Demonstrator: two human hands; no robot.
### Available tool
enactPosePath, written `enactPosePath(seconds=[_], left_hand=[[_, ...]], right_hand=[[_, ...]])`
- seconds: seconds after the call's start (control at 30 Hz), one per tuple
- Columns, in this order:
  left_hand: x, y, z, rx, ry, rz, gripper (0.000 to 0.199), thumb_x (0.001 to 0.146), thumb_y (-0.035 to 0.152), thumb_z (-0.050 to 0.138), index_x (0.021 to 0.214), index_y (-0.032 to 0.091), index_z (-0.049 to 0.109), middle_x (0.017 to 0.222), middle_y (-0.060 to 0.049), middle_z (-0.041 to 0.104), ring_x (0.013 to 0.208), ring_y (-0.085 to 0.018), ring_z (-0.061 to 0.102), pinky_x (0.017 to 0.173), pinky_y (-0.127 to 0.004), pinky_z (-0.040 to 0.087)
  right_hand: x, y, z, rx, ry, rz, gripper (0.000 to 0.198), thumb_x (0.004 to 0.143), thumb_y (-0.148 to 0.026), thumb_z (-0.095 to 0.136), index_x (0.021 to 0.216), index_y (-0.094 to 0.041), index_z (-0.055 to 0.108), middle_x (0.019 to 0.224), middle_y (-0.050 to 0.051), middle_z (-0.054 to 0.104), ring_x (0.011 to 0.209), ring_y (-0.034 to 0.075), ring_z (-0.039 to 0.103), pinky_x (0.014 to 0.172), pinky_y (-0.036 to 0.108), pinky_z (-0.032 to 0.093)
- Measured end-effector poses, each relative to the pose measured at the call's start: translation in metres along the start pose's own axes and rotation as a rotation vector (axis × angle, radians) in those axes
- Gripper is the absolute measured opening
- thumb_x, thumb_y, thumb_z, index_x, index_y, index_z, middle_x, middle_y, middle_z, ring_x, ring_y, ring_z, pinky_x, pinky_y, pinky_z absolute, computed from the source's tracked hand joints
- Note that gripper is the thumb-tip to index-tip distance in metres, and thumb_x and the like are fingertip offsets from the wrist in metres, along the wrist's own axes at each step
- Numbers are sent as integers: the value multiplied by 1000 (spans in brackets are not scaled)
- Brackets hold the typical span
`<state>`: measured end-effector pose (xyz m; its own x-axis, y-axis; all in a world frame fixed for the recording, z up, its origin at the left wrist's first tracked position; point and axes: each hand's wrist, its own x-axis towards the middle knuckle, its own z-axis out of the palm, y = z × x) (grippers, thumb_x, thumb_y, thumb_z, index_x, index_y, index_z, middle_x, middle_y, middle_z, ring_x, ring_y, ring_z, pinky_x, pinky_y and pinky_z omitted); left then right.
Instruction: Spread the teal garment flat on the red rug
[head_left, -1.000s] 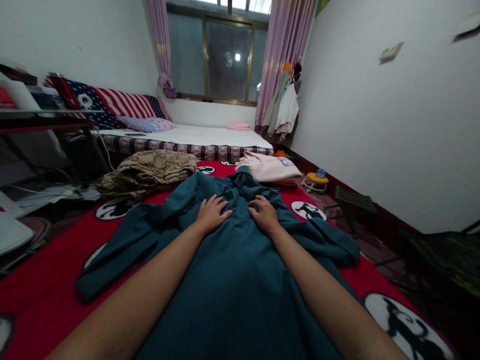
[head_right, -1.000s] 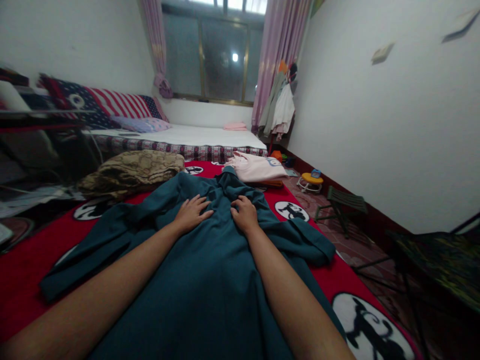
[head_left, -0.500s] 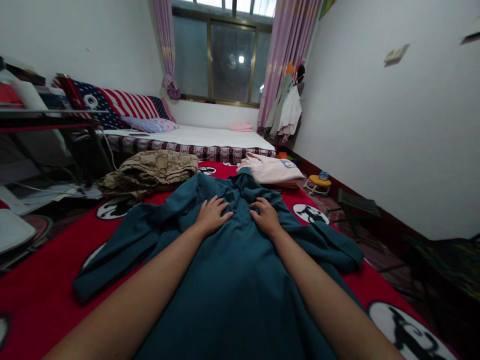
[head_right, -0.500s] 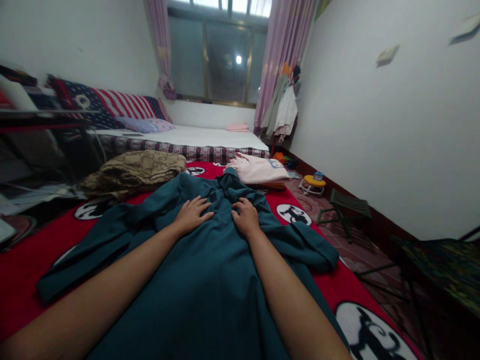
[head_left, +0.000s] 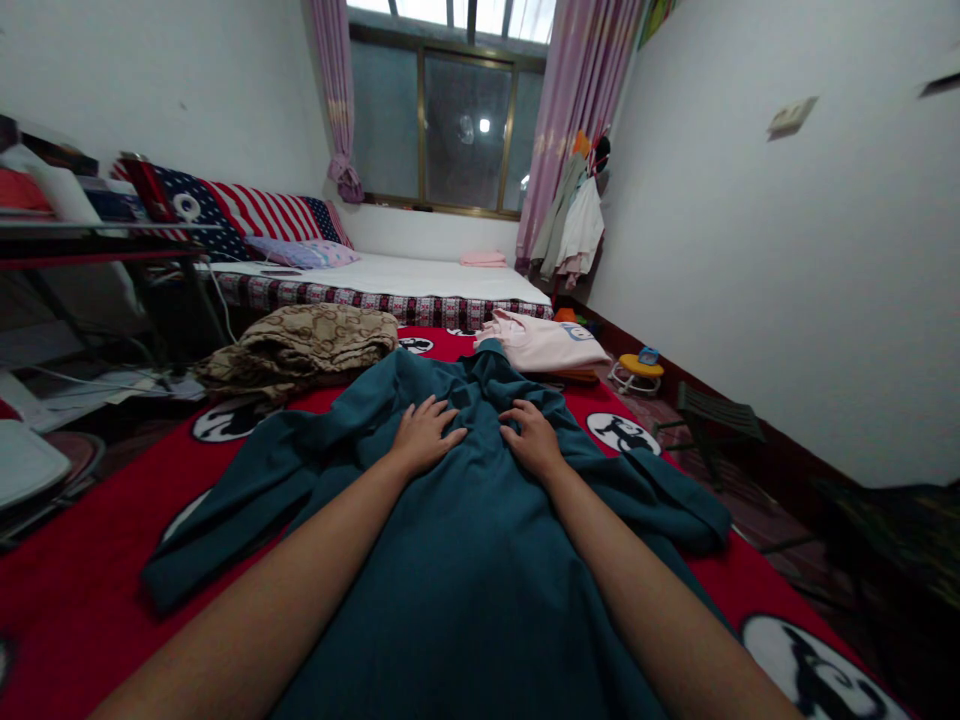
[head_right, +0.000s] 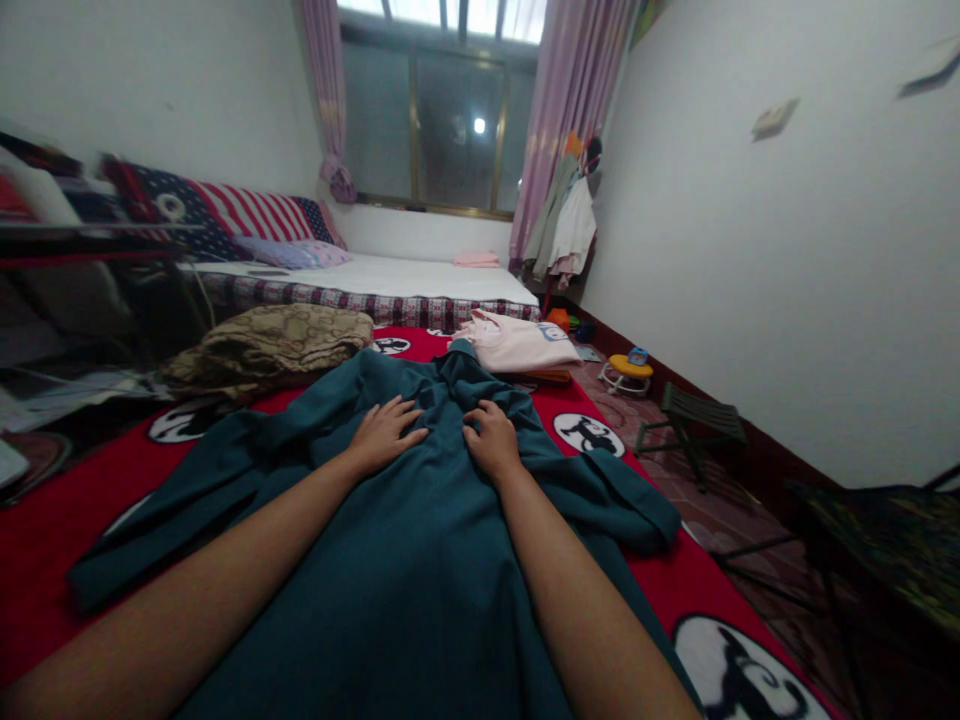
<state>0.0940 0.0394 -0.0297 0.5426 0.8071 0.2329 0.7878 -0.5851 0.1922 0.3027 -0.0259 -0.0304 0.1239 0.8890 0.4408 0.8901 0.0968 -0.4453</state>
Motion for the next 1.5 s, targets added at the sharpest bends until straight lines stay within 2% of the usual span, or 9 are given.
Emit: enactPosePath(seconds=[0.13, 0.23, 0.33, 0.47, 0.67, 1.5], left_hand=[[0, -1, 2, 10, 8, 9, 53, 93, 55, 40, 136, 27, 53, 149, -5, 43, 144, -28, 26, 116, -55, 20], [0, 0, 4, 20, 11, 11, 54, 93, 55, 38, 137, 27, 51, 150, -5, 43, 144, -28, 26, 115, -55, 20], [-1, 1, 4, 32, 22, 14, 54, 94, 56, 37, 138, 27, 50, 150, -6, 42, 144, -28, 26, 115, -56, 20], [-1, 3, 4, 41, 26, 5, 54, 94, 55, 37, 137, 27, 51, 150, -6, 43, 144, -28, 26, 115, -55, 21], [-2, 4, 2, 34, 12, -7, 55, 94, 55, 37, 138, 26, 50, 150, -5, 42, 144, -27, 25, 116, -55, 20], [-2, 5, -1, 37, 9, -7, 53, 94, 55, 37, 137, 27, 51, 150, -5, 42, 144, -27, 26, 115, -55, 21]], right_hand=[[-7, -3, -7, -70, -118, 6, 30, 85, -25, 60, 114, -21, 68, 144, 11, 47, 132, 22, 46, 109, 36, 36], [-23, -11, -17, -198, -299, -34, 47, 91, -34, 53, 137, -22, 52, 154, 13, 34, 143, 28, 29, 114, 51, 25], [-42, -19, -25, -289, -399, -94, 56, 95, -42, 44, 147, -22, 38, 157, 11, 28, 147, 32, 17, 115, 58, 15], [-53, -23, -30, -273, -381, -110, 54, 95, -43, 44, 145, -24, 42, 155, 6, 34, 145, 31, 21, 116, 56, 16], [-50, -17, -28, -204, -307, -108, 48, 92, -41, 51, 137, -24, 52, 150, 6, 43, 142, 29, 29, 116, 54, 20], [-49, -15, -31, -150, -301, -109, 45, 91, -39, 54, 133, -23, 56, 147, 7, 46, 141, 28, 32, 115, 53, 21]])
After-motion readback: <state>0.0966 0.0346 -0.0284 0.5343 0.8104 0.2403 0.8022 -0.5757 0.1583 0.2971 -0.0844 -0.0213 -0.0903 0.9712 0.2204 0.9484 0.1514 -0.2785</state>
